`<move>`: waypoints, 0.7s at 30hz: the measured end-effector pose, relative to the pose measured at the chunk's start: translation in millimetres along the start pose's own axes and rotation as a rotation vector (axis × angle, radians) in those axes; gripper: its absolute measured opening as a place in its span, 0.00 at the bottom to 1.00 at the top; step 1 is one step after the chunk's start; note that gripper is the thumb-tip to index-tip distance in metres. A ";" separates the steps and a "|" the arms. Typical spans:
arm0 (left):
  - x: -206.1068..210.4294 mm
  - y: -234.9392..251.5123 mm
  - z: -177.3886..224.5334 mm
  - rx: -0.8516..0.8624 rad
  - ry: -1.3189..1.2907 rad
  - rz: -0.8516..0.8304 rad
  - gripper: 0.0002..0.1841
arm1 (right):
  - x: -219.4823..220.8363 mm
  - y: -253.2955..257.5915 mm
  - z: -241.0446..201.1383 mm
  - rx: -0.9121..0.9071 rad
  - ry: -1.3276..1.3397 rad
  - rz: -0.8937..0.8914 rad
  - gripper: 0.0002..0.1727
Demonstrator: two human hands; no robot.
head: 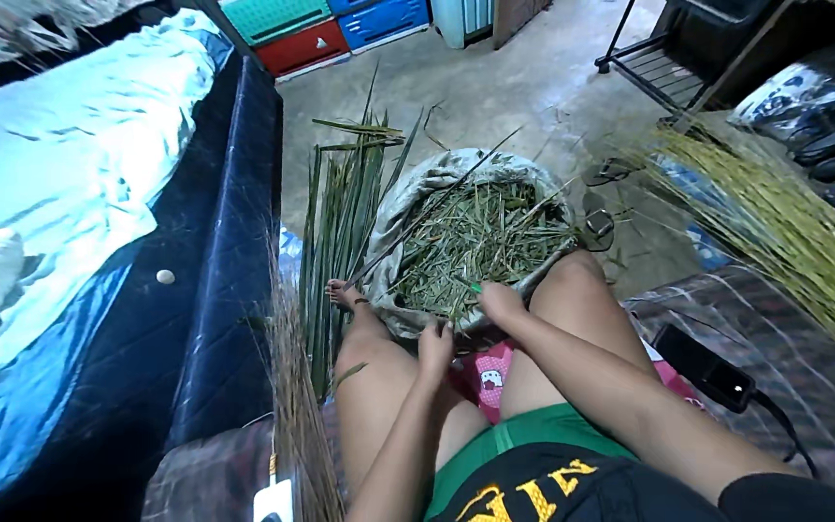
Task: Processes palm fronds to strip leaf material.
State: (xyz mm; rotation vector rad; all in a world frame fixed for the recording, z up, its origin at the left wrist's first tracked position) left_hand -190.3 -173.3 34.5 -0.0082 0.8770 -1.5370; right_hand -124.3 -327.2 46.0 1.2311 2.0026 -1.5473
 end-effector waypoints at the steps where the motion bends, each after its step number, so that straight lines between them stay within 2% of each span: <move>1: 1.5 -1.0 -0.5 0.006 -0.006 -0.009 0.17 | -0.9 0.2 1.4 -0.009 0.009 0.003 0.23; 6: -2.5 -0.7 0.8 -0.008 -0.094 0.014 0.17 | 20.6 -29.0 -17.7 -0.197 -0.041 -0.034 0.21; 8: -6.1 -3.6 1.5 0.011 -0.128 0.026 0.16 | 16.7 -28.5 -15.8 -0.179 -0.019 -0.004 0.21; 13: -17.6 -17.7 4.6 0.079 -0.221 -0.002 0.14 | -13.1 0.8 22.0 0.025 0.235 0.102 0.24; 17: -20.1 -27.7 11.2 0.070 -0.365 0.031 0.14 | -2.6 -7.1 16.8 -0.076 0.298 0.107 0.24; 21: -19.4 -33.0 6.0 0.116 -0.476 0.052 0.16 | 16.3 -15.6 12.0 -0.189 0.541 0.115 0.24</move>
Point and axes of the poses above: each hand's wrist, its own y-axis towards the middle knuckle, its own x-axis out of the palm, z = x × y, the point moved 1 cm from there along y, towards the middle knuckle, and after that the axes turned 1 degree about -x, right-handed, at the moved point
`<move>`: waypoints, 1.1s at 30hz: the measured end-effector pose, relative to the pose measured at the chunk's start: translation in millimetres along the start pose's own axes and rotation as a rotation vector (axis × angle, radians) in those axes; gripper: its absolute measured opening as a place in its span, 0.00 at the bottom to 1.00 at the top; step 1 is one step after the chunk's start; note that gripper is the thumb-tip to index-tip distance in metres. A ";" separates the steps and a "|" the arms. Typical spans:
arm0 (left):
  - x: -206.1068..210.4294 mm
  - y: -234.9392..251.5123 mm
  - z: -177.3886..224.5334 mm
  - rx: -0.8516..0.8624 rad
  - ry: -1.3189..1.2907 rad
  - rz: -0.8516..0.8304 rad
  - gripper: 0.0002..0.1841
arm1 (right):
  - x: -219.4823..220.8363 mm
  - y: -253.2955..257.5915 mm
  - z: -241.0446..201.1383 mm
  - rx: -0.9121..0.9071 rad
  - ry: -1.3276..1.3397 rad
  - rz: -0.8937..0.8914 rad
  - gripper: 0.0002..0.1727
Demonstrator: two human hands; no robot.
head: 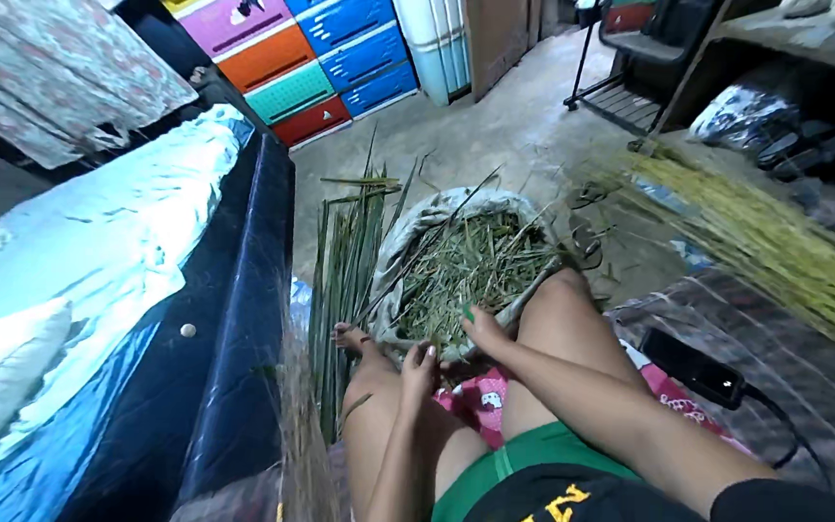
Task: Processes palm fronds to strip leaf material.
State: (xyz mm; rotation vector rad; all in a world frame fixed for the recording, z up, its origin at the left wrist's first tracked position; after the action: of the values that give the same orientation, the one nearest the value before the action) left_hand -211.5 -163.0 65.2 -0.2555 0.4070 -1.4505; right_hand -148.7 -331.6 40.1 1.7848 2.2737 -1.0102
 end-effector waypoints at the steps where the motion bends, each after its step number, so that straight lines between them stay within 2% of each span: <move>1: 1.2 -2.4 -0.1 0.002 -0.041 -0.011 0.17 | 0.8 -2.3 0.5 -0.026 0.049 0.001 0.24; 4: 5.1 -8.6 -1.5 0.019 -0.141 -0.028 0.18 | 1.5 -11.3 -4.4 -0.150 0.139 0.009 0.27; 9: 11.5 -22.2 5.8 0.052 -0.115 0.033 0.20 | 5.4 -34.3 -11.6 -0.309 0.208 -0.015 0.22; 13: 11.4 -26.0 3.3 0.082 -0.084 0.077 0.17 | 9.3 -55.8 -13.8 -0.322 0.338 -0.098 0.19; 16: 16.0 -24.8 5.2 0.057 -0.120 0.124 0.14 | 5.5 -55.8 -18.2 -0.292 0.499 -0.069 0.17; 18: 16.5 -26.2 11.4 0.092 -0.102 0.155 0.11 | -3.0 -53.2 -23.6 -0.307 0.497 -0.078 0.16; 21: 15.5 -33.7 17.4 0.222 -0.033 0.139 0.08 | -14.5 -58.3 -30.4 -0.334 0.388 -0.130 0.14; 23: 15.2 -39.9 18.5 0.308 0.054 0.101 0.10 | -18.6 -60.6 -33.4 -0.350 0.302 -0.120 0.15; 27: 14.3 -44.4 17.3 0.607 0.301 0.053 0.19 | -26.4 -59.7 -41.2 -0.441 0.240 -0.046 0.15; 28: 14.6 -45.0 18.7 0.584 0.230 0.016 0.22 | -28.6 -58.8 -42.1 -0.463 0.227 -0.043 0.15; 30: 13.1 -47.3 26.2 0.396 -0.107 -0.074 0.24 | -34.1 -57.8 -43.2 -0.489 0.191 -0.047 0.16; 32: 2.5 -51.6 38.2 0.083 -0.325 -0.173 0.26 | -40.2 -54.3 -42.7 -0.492 0.125 -0.040 0.17; 33: -4.4 -54.1 44.2 -0.061 -0.310 -0.240 0.33 | -44.0 -52.2 -42.5 -0.484 0.076 -0.033 0.18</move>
State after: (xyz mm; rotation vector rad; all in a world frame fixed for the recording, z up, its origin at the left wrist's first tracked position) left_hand -242.3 -167.9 127.8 -0.5854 0.1713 -1.6022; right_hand -167.4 -351.1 115.8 1.6013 2.3326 -0.3479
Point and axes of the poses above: each hand's wrist, its own y-axis towards the middle knuckle, its own x-axis out of the palm, z = x × y, the point moved 1 cm from there along y, towards the middle knuckle, and after that the axes turned 1 degree about -x, right-handed, at the moved point
